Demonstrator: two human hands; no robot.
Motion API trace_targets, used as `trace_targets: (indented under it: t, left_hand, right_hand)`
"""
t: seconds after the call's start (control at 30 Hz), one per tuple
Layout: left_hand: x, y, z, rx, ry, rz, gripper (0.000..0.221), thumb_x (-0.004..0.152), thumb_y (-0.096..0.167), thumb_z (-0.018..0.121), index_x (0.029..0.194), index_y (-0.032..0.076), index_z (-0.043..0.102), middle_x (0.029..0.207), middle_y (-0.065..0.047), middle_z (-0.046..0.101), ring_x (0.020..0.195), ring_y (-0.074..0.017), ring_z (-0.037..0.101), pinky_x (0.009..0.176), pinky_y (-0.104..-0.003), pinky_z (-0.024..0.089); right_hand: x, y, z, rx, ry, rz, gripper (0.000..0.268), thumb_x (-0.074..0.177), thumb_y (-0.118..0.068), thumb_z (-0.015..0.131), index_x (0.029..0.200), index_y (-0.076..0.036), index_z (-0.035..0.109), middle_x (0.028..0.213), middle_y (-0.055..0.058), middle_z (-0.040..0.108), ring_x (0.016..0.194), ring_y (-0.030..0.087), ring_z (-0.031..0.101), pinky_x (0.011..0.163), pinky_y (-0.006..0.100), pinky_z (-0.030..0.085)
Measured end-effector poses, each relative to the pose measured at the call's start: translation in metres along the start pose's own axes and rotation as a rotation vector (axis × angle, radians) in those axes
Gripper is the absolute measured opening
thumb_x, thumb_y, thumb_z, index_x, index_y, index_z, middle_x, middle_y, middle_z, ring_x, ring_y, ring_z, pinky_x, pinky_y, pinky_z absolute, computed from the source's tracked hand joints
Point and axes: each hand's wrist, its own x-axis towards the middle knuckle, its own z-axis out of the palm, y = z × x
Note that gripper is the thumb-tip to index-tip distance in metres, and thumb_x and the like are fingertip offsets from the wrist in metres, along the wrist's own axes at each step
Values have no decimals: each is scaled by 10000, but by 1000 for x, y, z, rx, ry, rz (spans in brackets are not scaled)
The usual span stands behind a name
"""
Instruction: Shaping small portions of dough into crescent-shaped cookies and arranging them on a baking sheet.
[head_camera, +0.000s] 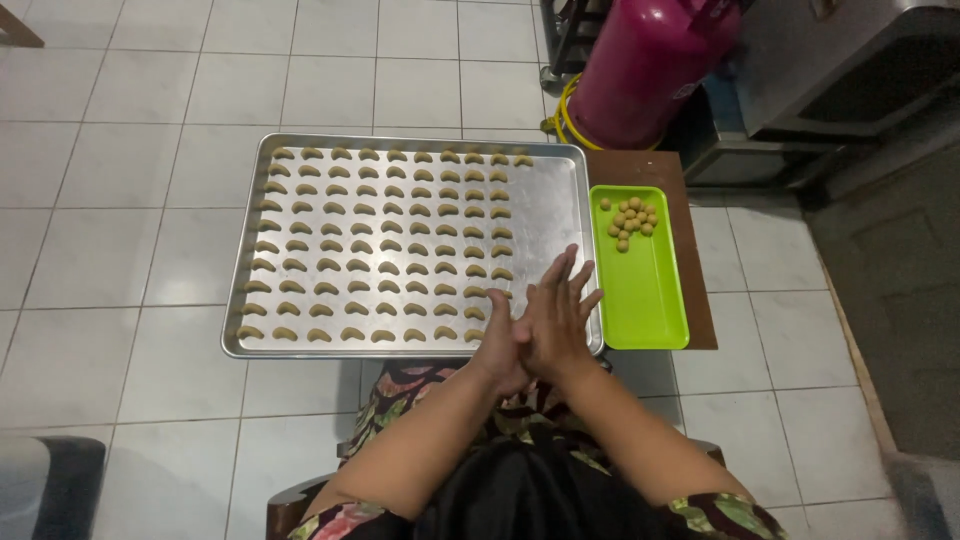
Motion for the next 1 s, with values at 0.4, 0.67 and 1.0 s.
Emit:
trace_targets:
  t: [0.4,0.67,1.0]
  left_hand:
    - [-49,15,27,61,-201,178,1088,797,922,72,1614,215,199,1590,-61,322,1504,-326,268,1249,-569,80]
    - [-48,14,27,8,-55,125,1054,803,926,104,1618,264,197,1641,-52,289,1532,-314,232,1258,-569,40]
    - [-14,3,-17,95,-161,160,1176,690,1006,130,1643,320,65,1533,-81,392,1396,-297,426,1189,-497,303]
  right_hand:
    - [-15,-53,-9,-88,-179,-105,1410,635,-1021,27,1601,-8,-150,1644,358,-112,1424,691,-27,1034,847,-19]
    - [-4,-22,0,-48,-65,-33,1284,784,-937,85,1580,27,-207,1655,327,-163,1432,680,-99,995,882,-46]
    - [4,-24,-12,-11,9,-53,1198,818,-900,-28,1583,2,-217,1659,296,-182,1432,664,-140,1003,864,-89]
